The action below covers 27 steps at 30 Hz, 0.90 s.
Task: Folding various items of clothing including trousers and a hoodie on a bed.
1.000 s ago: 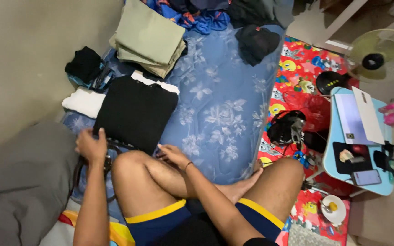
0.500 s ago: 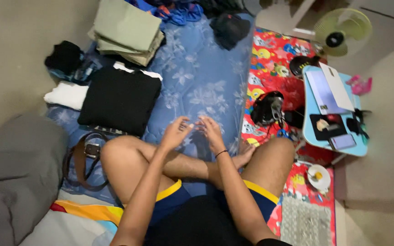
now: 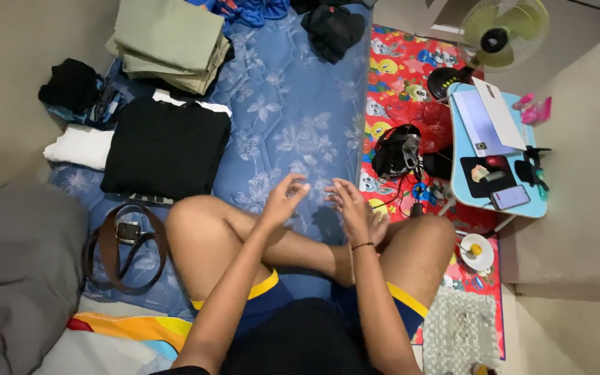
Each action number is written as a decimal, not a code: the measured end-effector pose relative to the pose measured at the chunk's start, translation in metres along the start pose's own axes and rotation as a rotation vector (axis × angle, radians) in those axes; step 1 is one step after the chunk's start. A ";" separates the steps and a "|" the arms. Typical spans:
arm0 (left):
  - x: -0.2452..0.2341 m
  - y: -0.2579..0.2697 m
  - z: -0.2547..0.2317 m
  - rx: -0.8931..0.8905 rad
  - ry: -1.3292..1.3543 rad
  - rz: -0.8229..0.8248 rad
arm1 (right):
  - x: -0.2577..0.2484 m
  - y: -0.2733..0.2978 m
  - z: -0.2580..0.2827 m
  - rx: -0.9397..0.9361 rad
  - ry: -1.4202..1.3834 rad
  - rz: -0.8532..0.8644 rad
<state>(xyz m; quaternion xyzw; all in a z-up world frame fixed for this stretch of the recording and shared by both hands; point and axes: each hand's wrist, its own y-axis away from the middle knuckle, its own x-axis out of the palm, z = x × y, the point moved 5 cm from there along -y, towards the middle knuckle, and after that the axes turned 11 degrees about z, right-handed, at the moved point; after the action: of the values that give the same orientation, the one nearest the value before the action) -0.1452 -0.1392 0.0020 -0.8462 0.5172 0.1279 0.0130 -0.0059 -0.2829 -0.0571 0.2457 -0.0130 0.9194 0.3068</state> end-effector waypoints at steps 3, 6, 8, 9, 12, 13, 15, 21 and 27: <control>0.001 -0.012 -0.006 0.175 -0.010 -0.006 | -0.005 -0.003 0.010 0.001 0.056 -0.042; 0.004 -0.015 -0.028 0.119 0.068 -0.013 | -0.005 -0.013 0.016 0.004 0.077 -0.042; 0.003 -0.020 -0.027 -0.163 0.229 -0.009 | -0.003 -0.024 0.022 0.039 0.098 -0.052; 0.001 -0.032 -0.013 -0.161 0.229 -0.015 | -0.004 -0.034 0.021 0.039 0.099 -0.046; -0.009 -0.073 0.005 0.045 0.113 -0.073 | -0.006 -0.067 0.022 0.045 0.109 -0.020; -0.014 -0.087 0.005 0.019 0.093 -0.089 | -0.004 -0.079 0.028 0.042 0.156 -0.015; -0.023 -0.118 0.008 -0.012 0.071 -0.111 | -0.002 -0.111 0.038 0.043 0.199 -0.002; -0.059 -0.226 0.013 -0.097 0.038 -0.195 | -0.024 -0.245 0.037 0.024 0.186 0.021; -0.059 -0.316 -0.012 -0.126 0.008 -0.148 | -0.051 -0.309 0.073 -0.019 0.105 0.110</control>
<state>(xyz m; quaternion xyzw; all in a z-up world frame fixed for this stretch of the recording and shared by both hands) 0.1094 0.0567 -0.0074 -0.8817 0.4444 0.1552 -0.0329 0.2376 -0.0731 -0.0557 0.1934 -0.0191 0.9463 0.2582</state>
